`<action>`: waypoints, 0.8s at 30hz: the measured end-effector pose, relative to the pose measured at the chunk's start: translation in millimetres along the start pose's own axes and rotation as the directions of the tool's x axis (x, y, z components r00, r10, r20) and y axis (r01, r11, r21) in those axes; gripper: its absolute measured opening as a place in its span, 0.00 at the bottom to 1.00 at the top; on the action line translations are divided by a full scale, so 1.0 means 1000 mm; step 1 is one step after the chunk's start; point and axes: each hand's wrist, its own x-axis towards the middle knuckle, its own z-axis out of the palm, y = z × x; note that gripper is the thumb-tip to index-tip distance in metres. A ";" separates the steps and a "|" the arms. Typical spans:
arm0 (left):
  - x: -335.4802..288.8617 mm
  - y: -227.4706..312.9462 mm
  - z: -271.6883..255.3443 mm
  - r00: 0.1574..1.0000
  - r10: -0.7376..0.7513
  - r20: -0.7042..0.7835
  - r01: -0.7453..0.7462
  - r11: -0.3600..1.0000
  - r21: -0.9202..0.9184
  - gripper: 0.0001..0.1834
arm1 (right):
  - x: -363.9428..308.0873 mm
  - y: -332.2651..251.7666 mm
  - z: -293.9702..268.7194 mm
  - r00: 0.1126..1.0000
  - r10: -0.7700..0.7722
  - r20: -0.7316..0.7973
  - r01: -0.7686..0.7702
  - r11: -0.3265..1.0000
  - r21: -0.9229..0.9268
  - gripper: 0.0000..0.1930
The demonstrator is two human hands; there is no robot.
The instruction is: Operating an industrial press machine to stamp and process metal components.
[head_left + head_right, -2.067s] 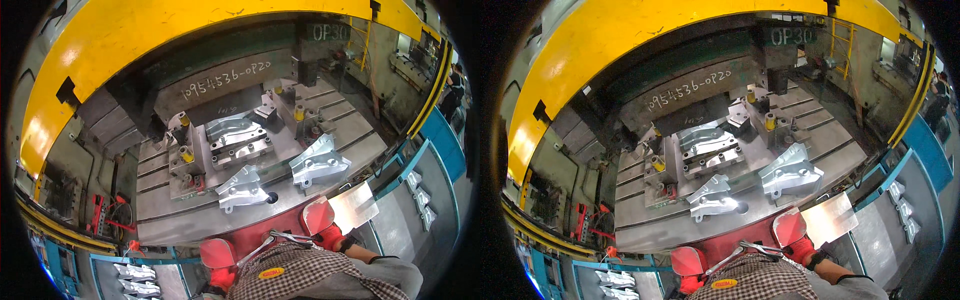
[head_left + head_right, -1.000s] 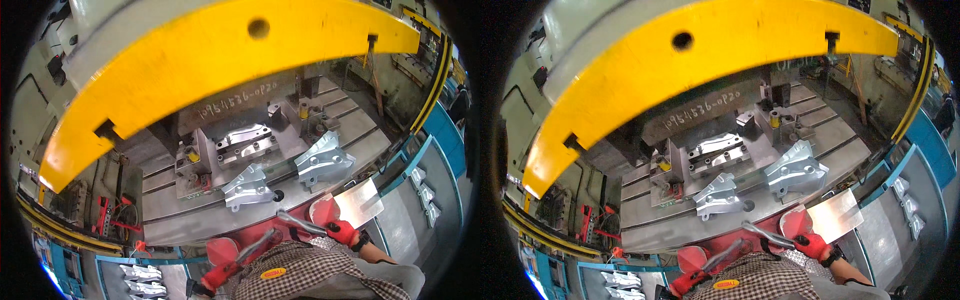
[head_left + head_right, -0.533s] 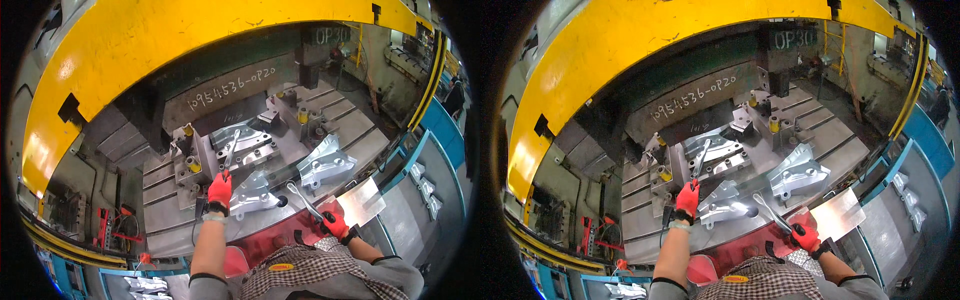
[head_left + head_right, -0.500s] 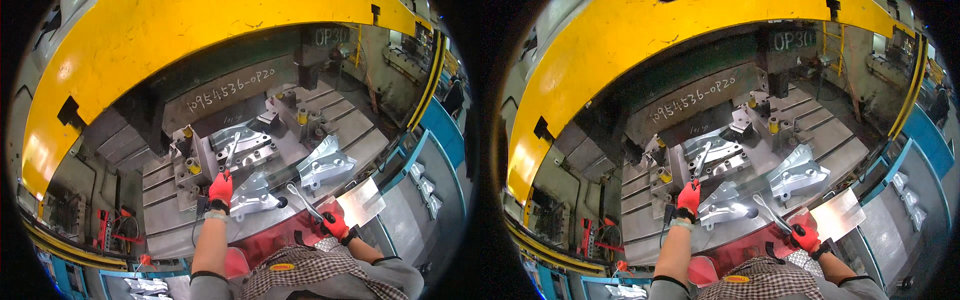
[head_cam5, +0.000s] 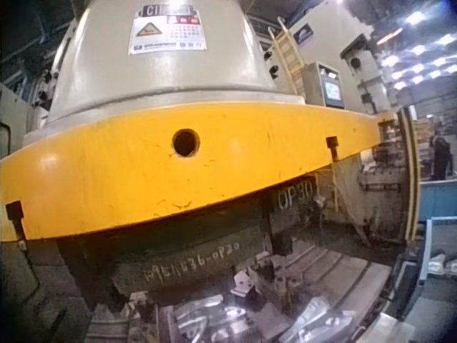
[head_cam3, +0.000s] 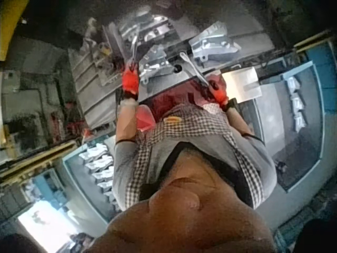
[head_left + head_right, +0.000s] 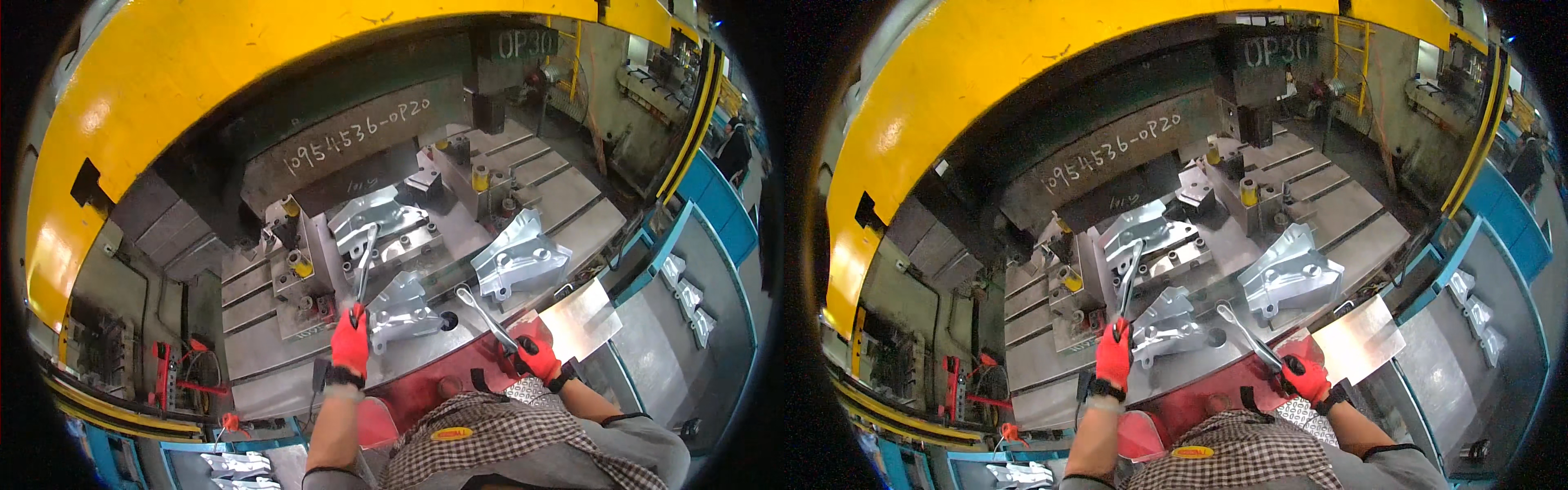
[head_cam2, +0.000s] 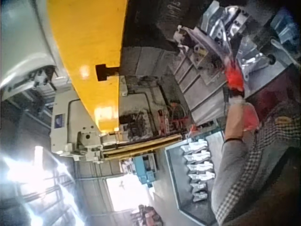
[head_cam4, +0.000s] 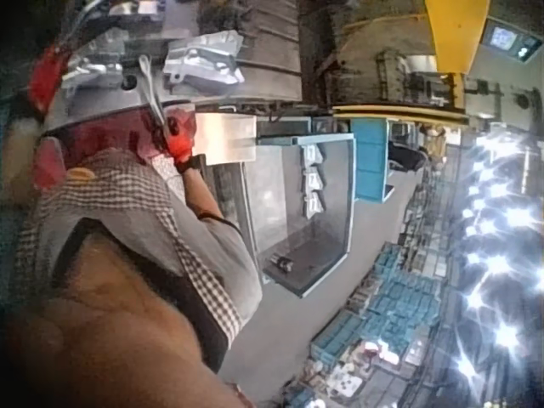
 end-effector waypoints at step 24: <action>-0.194 -0.061 -0.018 0.858 -0.219 0.465 0.496 0.591 -0.636 0.14 | -0.046 -0.032 -0.052 0.941 0.336 0.040 -0.260 0.641 0.723 0.21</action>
